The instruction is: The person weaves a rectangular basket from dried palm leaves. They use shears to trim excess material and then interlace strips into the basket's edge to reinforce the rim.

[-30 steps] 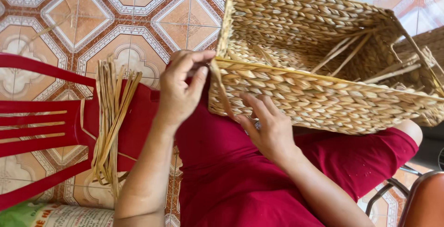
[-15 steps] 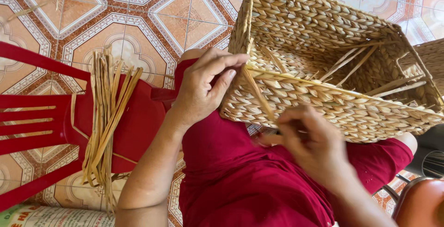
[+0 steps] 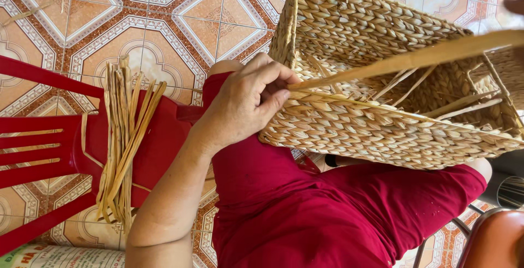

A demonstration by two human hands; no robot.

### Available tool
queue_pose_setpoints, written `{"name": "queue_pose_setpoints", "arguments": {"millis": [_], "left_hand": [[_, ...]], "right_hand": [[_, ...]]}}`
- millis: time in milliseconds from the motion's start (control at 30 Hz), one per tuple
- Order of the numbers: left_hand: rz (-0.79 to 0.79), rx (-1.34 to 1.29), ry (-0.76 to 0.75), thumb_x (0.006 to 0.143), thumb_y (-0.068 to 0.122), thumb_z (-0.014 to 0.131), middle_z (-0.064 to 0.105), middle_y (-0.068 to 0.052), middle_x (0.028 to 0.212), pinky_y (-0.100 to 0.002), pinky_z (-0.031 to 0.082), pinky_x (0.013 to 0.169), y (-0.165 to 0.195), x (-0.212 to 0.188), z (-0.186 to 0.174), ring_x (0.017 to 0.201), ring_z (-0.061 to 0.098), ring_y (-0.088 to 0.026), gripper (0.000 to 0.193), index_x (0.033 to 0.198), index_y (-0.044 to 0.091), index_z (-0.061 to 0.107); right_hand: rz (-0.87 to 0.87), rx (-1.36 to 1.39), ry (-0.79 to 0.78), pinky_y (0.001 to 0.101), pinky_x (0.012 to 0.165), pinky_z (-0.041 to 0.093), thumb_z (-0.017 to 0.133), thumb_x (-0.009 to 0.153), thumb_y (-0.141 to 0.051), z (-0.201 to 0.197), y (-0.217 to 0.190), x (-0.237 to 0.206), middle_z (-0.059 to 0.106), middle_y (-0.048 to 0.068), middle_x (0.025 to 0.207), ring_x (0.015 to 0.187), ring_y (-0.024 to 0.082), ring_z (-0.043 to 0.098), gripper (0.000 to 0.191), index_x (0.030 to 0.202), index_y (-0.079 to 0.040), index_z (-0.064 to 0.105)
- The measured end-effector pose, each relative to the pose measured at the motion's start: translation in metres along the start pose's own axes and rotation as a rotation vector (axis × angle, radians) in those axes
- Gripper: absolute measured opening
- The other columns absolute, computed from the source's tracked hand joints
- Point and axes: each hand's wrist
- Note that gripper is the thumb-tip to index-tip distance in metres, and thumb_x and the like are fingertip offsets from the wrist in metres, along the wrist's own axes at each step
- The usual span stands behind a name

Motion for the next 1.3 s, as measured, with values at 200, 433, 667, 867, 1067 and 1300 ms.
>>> {"name": "queue_pose_setpoints", "arguments": {"millis": [200,433,667,867,1067,1300], "left_hand": [[-0.04,-0.071,0.049,0.097,0.006,0.074,0.055,-0.001,0.104,-0.026,0.061,0.083,-0.002,-0.001,0.019,0.089,0.067,-0.01,0.015,0.109,0.006,0.065],[-0.116,0.013,0.11,0.093,0.002,0.075,0.052,-0.003,0.102,-0.025,0.063,0.077,0.008,-0.01,0.026,0.084,0.066,-0.011,0.017,0.105,0.004,0.064],[-0.132,0.222,0.183,0.092,-0.001,0.072,0.049,-0.008,0.106,-0.028,0.062,0.071,0.011,-0.012,0.039,0.084,0.066,-0.016,0.031,0.116,0.007,0.054],[-0.107,0.175,0.275,0.093,-0.003,0.072,0.052,-0.01,0.111,-0.031,0.061,0.076,0.014,-0.017,0.045,0.088,0.067,-0.018,0.04,0.123,0.006,0.048],[-0.092,0.188,0.295,0.093,-0.003,0.073,0.051,-0.01,0.112,-0.03,0.062,0.079,0.014,-0.02,0.048,0.091,0.068,-0.018,0.043,0.126,0.003,0.046],[-0.116,0.139,0.311,0.093,0.001,0.077,0.056,-0.006,0.105,-0.028,0.061,0.074,0.012,-0.026,0.046,0.085,0.067,-0.014,0.042,0.122,0.005,0.048]], "right_hand": [[0.136,0.884,0.21,0.0326,0.073,0.06,0.064,0.108,-0.007,0.032,0.021,-0.009,0.071,0.019,0.111,0.084,0.02,0.073,0.014,0.115,0.004,0.069],[0.22,1.269,0.021,0.032,0.075,0.064,0.067,0.113,-0.011,0.088,-0.032,-0.006,0.073,0.018,0.111,0.085,0.019,0.075,0.015,0.109,0.003,0.068],[0.232,1.244,-0.008,0.0272,0.068,0.059,0.071,0.109,-0.015,0.106,-0.073,0.013,0.075,0.014,0.1,0.076,0.016,0.071,0.017,0.108,0.002,0.072],[0.162,1.193,-0.043,0.0276,0.08,0.063,0.071,0.107,-0.014,0.113,-0.084,0.02,0.072,0.009,0.102,0.09,0.014,0.072,0.015,0.103,-0.001,0.066],[0.429,1.184,-0.138,0.0271,0.063,0.064,0.066,0.103,-0.012,0.12,-0.081,0.033,0.076,0.01,0.09,0.072,0.014,0.074,0.014,0.103,0.0,0.073],[0.555,1.157,-0.317,0.0253,0.052,0.059,0.066,0.102,-0.018,0.132,-0.084,0.049,0.075,0.012,0.081,0.059,0.014,0.07,0.022,0.103,0.003,0.074]]}}
Point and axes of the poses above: each hand's wrist, its own x-axis towards the middle knuckle, its own z-axis out of the palm, y = z × x
